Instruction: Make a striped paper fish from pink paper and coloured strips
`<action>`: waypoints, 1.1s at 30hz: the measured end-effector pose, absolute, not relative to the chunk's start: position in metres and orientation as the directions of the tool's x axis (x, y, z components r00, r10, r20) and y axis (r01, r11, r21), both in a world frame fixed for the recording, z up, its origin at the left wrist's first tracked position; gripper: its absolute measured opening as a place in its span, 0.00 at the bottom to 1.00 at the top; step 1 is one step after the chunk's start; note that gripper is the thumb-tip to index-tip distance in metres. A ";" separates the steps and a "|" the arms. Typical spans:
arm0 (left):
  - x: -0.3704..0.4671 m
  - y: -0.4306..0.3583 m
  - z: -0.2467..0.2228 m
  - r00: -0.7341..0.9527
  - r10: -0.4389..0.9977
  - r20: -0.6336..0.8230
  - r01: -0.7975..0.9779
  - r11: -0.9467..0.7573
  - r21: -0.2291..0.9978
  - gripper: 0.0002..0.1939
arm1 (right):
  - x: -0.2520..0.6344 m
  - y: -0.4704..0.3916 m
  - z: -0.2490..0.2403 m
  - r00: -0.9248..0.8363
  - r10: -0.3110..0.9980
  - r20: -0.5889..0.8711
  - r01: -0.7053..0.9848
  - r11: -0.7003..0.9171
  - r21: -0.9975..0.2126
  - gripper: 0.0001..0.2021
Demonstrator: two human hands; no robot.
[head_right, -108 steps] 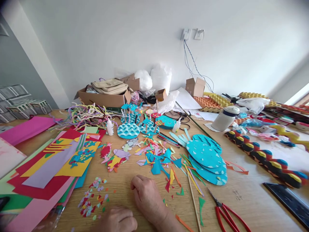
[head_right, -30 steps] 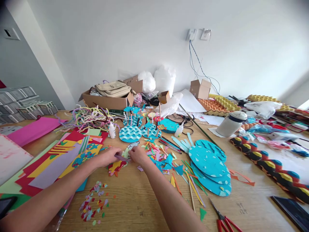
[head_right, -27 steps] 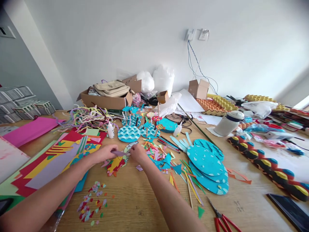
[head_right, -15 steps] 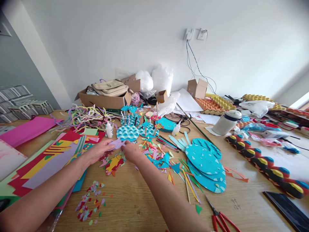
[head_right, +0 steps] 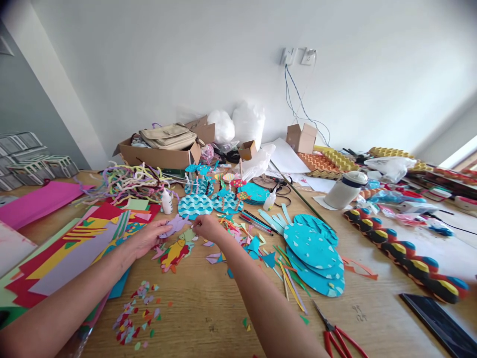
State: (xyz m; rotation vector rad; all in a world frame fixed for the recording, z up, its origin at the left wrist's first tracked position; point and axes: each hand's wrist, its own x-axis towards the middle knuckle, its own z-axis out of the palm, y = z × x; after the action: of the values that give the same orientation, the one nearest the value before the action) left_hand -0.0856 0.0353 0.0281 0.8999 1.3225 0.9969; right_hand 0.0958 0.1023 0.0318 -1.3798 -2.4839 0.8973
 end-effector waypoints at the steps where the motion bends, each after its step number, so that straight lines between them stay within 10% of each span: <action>1: -0.085 0.036 0.028 -0.002 0.939 -0.343 -0.077 0.342 0.937 0.16 | 0.097 0.103 0.031 -0.549 0.824 -0.139 0.702 0.365 -0.612 0.05; 14: -0.080 0.050 0.014 0.041 0.952 -0.305 -0.122 0.307 0.944 0.09 | 0.093 0.095 0.022 -0.468 0.876 -0.117 0.556 0.188 -0.810 0.13; 33: -0.086 0.043 0.017 -0.045 0.970 -0.240 -0.130 0.233 0.964 0.19 | 0.071 0.061 0.027 -0.788 0.605 -0.116 0.607 0.730 -0.314 0.16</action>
State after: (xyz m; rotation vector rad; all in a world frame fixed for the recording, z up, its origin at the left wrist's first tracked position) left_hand -0.0858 0.0426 0.0172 0.9141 1.2645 1.1298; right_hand 0.0714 0.0610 0.0270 -1.0255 -2.9274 0.5348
